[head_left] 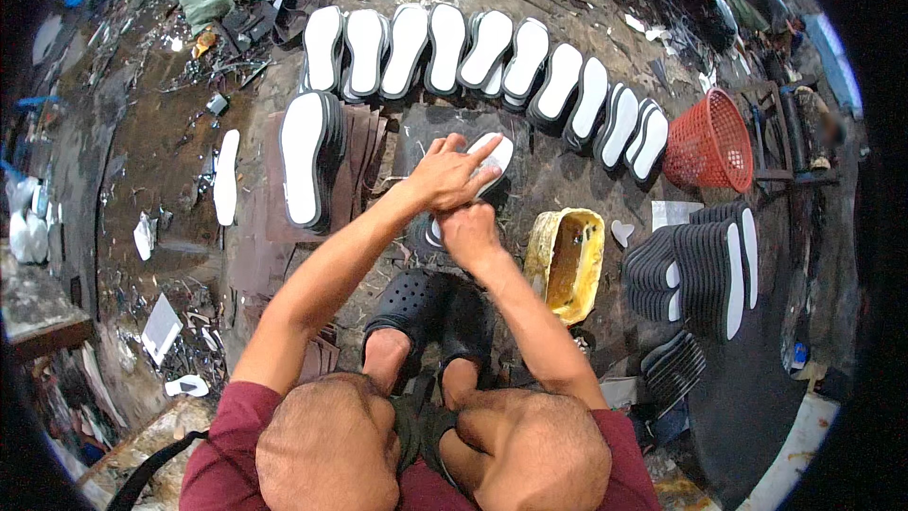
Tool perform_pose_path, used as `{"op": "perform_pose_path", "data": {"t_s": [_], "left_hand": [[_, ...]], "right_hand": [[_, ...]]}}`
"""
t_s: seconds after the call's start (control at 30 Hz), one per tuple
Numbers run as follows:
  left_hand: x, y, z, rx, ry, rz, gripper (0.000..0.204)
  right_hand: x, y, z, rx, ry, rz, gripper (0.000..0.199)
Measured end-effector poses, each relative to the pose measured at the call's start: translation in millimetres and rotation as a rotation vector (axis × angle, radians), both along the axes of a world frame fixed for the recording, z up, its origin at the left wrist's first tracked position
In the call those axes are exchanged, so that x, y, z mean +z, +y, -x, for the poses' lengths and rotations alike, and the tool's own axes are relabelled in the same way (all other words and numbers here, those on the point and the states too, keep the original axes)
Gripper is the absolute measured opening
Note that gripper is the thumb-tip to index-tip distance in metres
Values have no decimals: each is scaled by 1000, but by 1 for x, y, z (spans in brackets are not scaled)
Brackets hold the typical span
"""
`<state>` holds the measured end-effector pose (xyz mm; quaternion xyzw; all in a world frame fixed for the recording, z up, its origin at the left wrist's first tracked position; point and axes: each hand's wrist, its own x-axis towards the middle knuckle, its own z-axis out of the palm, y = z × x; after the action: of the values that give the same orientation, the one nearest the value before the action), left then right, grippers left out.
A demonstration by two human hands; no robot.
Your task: The person applies adhesive to white shoe sole inserts using a small brush and then presses them onto black sole bases. The person handles the soles one at a time, repeatedly dipping the brush into a container of glue and spreading it across the surface before joining the parts.
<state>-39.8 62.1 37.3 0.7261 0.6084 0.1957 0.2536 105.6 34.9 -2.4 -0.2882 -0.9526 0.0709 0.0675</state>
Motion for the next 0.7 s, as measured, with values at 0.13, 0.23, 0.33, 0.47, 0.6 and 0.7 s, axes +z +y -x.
{"op": "perform_pose_path", "data": {"t_s": [0.13,0.23,0.33,0.47,0.6,0.7], "left_hand": [[7,17,-9,-148,288,87,67],[9,21,18,-111,120,131,57],[10,-5,51,410,-772,-43,50],[-22,-98,-7,550,-190,-234,88],[-43,-125,-45,446,-63,-136,119],[-49,-126,-51,450,-99,-122,112]], "right_hand": [[9,-51,-7,145,44,-33,25],[40,-67,-18,101,272,156,33],[93,-21,-49,-165,610,237,41],[90,75,-53,-241,576,217,41],[41,130,-35,59,330,191,47],[33,175,-36,-239,124,345,49]]}}
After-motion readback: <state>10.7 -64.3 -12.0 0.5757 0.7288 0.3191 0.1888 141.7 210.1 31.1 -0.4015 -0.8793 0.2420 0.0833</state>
